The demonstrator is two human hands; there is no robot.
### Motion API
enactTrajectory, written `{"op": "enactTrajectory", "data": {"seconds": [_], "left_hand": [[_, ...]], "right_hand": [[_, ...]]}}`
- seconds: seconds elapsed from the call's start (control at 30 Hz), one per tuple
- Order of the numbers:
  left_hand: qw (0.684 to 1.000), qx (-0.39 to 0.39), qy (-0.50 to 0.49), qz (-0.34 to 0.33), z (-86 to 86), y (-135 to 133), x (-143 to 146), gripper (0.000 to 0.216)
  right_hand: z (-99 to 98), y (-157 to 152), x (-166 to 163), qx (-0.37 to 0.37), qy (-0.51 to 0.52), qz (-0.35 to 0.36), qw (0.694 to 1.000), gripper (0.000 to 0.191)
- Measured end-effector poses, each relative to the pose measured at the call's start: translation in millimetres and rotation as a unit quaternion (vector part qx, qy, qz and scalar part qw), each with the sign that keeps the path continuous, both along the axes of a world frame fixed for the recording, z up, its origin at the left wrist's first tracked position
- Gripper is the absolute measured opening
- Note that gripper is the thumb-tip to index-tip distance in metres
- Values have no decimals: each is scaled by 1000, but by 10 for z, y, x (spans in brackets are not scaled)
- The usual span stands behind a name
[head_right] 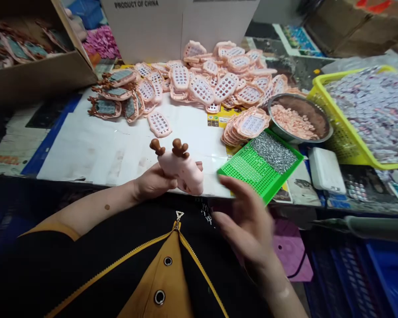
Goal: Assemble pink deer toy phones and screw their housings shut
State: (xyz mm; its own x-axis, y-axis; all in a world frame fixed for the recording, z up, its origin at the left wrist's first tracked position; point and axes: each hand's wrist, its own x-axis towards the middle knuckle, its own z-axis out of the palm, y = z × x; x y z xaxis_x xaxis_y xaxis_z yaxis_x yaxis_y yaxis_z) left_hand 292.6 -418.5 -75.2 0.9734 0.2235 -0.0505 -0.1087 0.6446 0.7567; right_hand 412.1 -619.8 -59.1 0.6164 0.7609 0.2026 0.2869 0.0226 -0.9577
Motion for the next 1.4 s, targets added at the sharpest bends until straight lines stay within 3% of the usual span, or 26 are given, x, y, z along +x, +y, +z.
{"op": "enactTrajectory", "data": {"seconds": [0.07,0.1,0.23,0.33,0.57,0.7,0.8,0.87,0.93,1.0,1.03,1.07,1.1,1.13,1.17,1.23,1.33,1.4], "left_hand": [[1000,19,-5,-8,34,20,-94,49],[1000,31,-1,-2,44,36,-142,46],[995,42,47,75,11,102,-301,44],[991,41,60,111,-55,141,-345,42],[993,53,50,91,-87,195,-278,50],[995,34,38,83,-106,110,-245,29],[994,37,46,89,-72,216,-372,28],[989,85,62,108,33,373,-668,35],[968,204,126,79,218,575,-1154,36],[912,330,242,30,456,788,-1743,38],[863,405,303,4,580,881,-2030,41],[790,490,368,-2,698,956,-2284,49],[728,539,422,46,798,1011,-2487,56],[696,562,441,78,872,1050,-2627,61],[679,569,447,122,913,1077,-2698,63],[688,556,421,202,892,1130,-2638,59],[719,547,336,266,706,1288,-2172,55],[721,544,311,297,593,1469,-1738,59]], "right_hand": [[-109,308,-75,-3,55,114,992,55],[-164,454,-104,-13,73,137,988,51],[-323,820,-172,-57,69,157,984,43],[-361,871,-178,-62,22,146,987,43],[-441,798,-157,-69,-39,131,988,36],[-484,724,-100,-86,-66,105,989,34],[-467,781,-53,-115,-65,153,979,34],[-438,831,-46,-134,-38,223,965,44],[-407,860,-45,-146,-8,274,951,57],[-385,868,-40,-164,-3,272,948,57],[-380,866,-37,-184,-10,258,949,52],[-378,863,-34,-205,-19,238,949,48],[-381,860,-33,-222,-26,220,950,45],[-388,860,-32,-233,-32,206,950,45],[-399,861,-31,-239,-36,197,950,44],[-426,871,-27,-236,-46,197,950,43],[-469,898,-10,-215,-49,232,947,38],[-499,925,-6,-195,-49,255,946,33]]}}
